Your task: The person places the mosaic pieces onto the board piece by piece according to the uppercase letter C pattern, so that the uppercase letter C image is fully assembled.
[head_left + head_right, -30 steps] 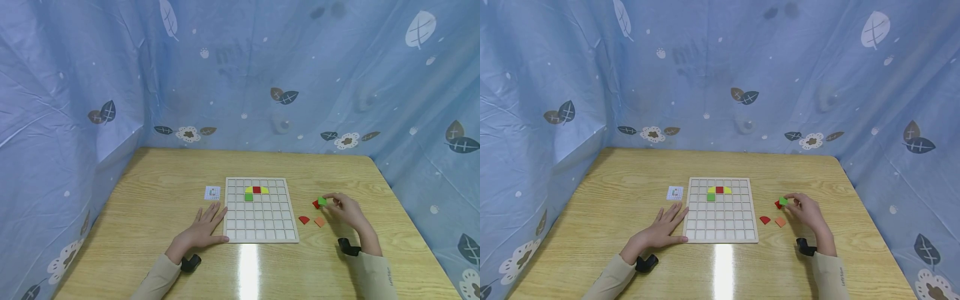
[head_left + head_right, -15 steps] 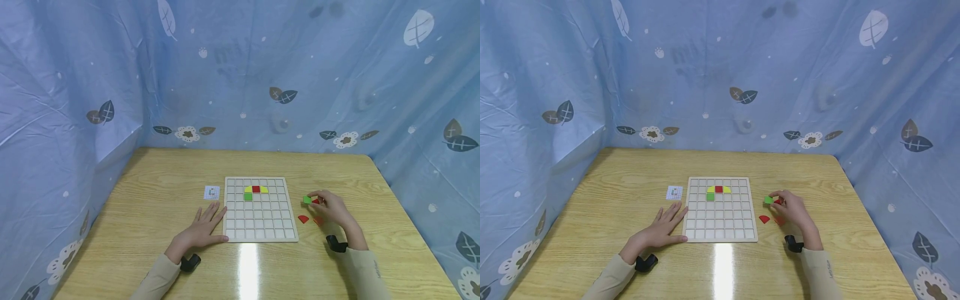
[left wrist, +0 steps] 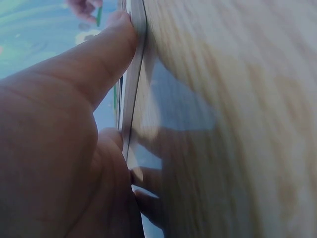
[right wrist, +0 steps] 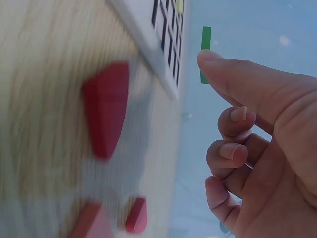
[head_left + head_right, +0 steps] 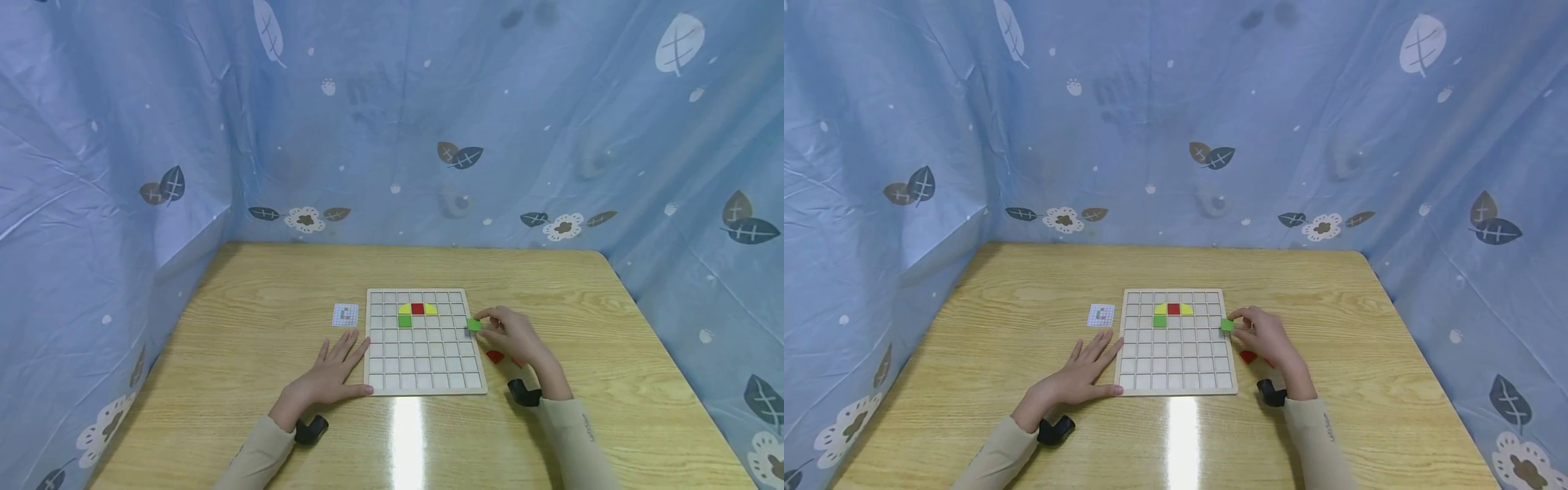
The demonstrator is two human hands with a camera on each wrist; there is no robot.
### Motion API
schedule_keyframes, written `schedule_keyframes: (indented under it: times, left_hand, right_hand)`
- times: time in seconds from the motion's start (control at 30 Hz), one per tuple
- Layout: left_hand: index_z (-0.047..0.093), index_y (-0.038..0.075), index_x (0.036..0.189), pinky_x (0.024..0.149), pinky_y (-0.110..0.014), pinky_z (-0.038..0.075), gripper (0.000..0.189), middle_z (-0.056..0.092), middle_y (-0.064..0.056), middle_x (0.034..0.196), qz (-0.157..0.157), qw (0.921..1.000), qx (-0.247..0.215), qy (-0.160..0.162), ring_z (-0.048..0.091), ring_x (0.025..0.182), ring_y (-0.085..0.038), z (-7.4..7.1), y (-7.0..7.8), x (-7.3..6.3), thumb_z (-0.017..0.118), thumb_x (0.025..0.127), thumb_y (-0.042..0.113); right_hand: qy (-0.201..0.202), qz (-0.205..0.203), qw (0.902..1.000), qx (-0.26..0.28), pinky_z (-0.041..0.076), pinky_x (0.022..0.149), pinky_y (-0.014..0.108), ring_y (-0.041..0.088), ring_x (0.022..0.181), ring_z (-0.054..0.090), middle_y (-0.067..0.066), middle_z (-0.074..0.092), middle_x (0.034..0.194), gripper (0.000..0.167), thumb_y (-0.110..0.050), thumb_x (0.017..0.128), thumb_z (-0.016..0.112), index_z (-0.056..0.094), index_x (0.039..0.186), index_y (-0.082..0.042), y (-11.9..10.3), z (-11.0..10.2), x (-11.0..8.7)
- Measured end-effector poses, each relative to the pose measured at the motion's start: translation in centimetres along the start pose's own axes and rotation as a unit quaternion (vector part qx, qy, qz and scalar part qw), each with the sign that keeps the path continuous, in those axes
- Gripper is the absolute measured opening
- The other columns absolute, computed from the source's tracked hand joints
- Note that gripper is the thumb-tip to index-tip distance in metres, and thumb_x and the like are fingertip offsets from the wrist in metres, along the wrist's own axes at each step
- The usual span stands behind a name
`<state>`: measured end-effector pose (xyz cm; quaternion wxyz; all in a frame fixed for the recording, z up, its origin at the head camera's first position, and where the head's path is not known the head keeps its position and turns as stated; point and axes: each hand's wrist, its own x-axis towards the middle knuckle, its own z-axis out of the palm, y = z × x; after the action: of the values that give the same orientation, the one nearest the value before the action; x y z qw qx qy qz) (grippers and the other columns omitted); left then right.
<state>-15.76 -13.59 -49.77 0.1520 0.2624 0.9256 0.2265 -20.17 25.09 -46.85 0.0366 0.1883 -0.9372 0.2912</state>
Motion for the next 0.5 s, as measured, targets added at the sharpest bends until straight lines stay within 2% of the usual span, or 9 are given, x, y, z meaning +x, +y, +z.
schedule_keyframes:
  times: [0.5]
  left_hand:
    - [0.011, 0.018, 0.15, 0.111, -0.058, -0.003, 0.089, 0.002, -0.011, 0.156, -0.004, 1.0, 0.002, -0.002, -0.002, 0.143, -0.029, 0.1, -0.3, -0.1, 0.051, 0.084, 0.062]
  right_hand:
    - [-0.018, -0.025, 0.9995, 0.005, 0.03, 0.052, 0.021, 0.008, 0.057, 0.035, -0.004, 0.047, 0.069, 0.022, -0.016, 0.079, 0.073, 0.069, 0.101, -0.014, -2.9, 2.6, 2.4]
